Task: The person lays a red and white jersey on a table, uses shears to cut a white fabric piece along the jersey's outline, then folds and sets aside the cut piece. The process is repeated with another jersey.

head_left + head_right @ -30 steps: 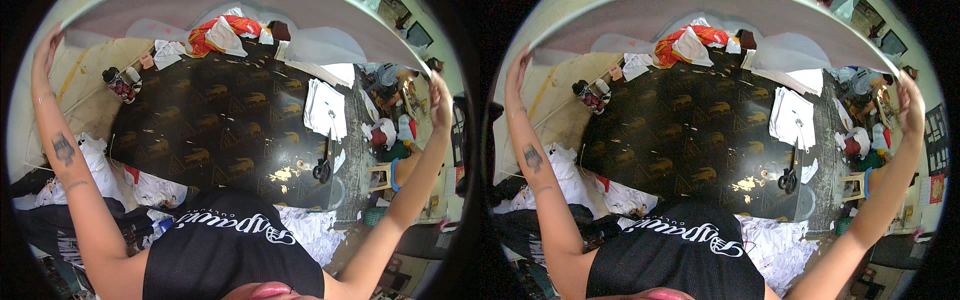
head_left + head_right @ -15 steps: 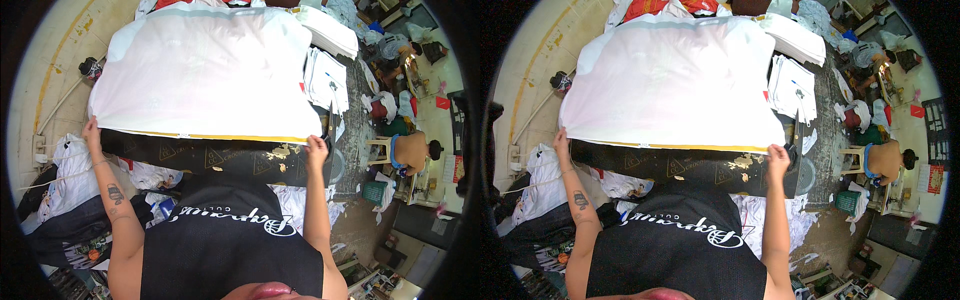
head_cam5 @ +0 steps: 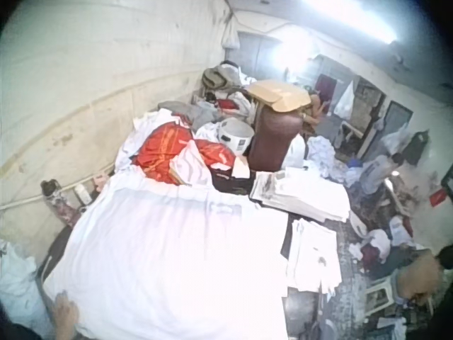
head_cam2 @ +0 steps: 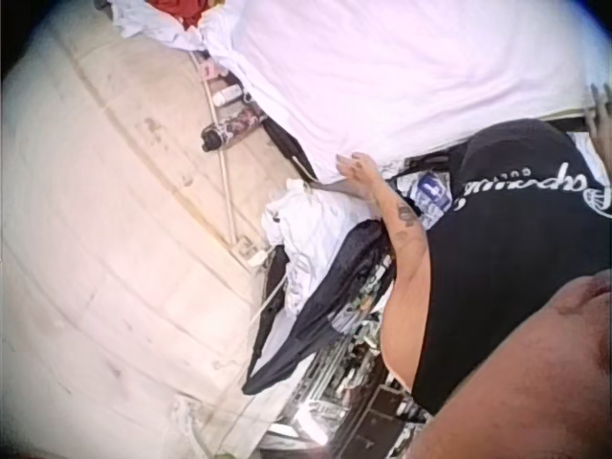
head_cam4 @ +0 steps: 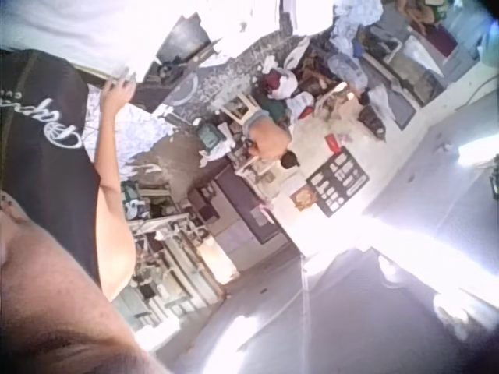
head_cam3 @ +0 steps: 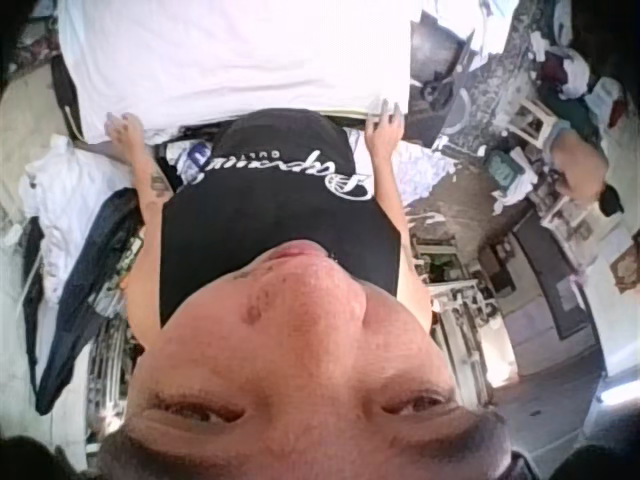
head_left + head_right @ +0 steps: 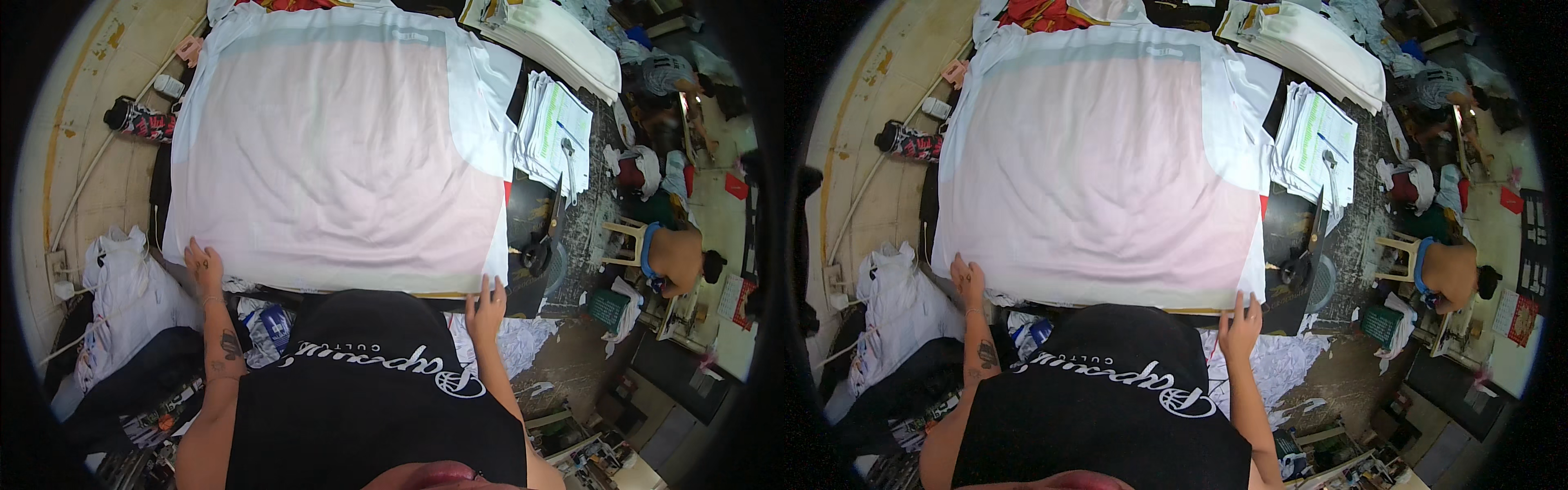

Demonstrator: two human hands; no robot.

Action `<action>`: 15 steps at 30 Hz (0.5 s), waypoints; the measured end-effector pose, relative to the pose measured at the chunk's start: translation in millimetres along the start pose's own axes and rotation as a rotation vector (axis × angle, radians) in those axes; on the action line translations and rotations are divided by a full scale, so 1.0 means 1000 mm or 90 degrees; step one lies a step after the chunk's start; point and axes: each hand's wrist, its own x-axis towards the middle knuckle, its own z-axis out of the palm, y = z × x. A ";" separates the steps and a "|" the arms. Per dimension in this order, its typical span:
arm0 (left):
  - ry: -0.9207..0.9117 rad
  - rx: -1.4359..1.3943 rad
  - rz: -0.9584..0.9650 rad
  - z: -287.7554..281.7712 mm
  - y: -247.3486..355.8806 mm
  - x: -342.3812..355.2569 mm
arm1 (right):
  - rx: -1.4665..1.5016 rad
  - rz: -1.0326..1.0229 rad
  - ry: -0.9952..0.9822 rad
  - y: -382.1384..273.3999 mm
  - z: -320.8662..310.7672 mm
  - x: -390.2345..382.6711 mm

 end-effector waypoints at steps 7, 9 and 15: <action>0.038 0.092 0.047 -0.017 0.102 0.097 | -0.057 0.053 -0.032 -0.001 -0.009 0.100; 0.050 -0.174 0.228 -0.007 0.172 0.160 | 0.092 -0.008 0.042 0.008 0.012 0.208; 0.051 -0.205 0.494 0.016 0.380 0.292 | 0.275 -0.164 0.048 -0.021 0.082 0.503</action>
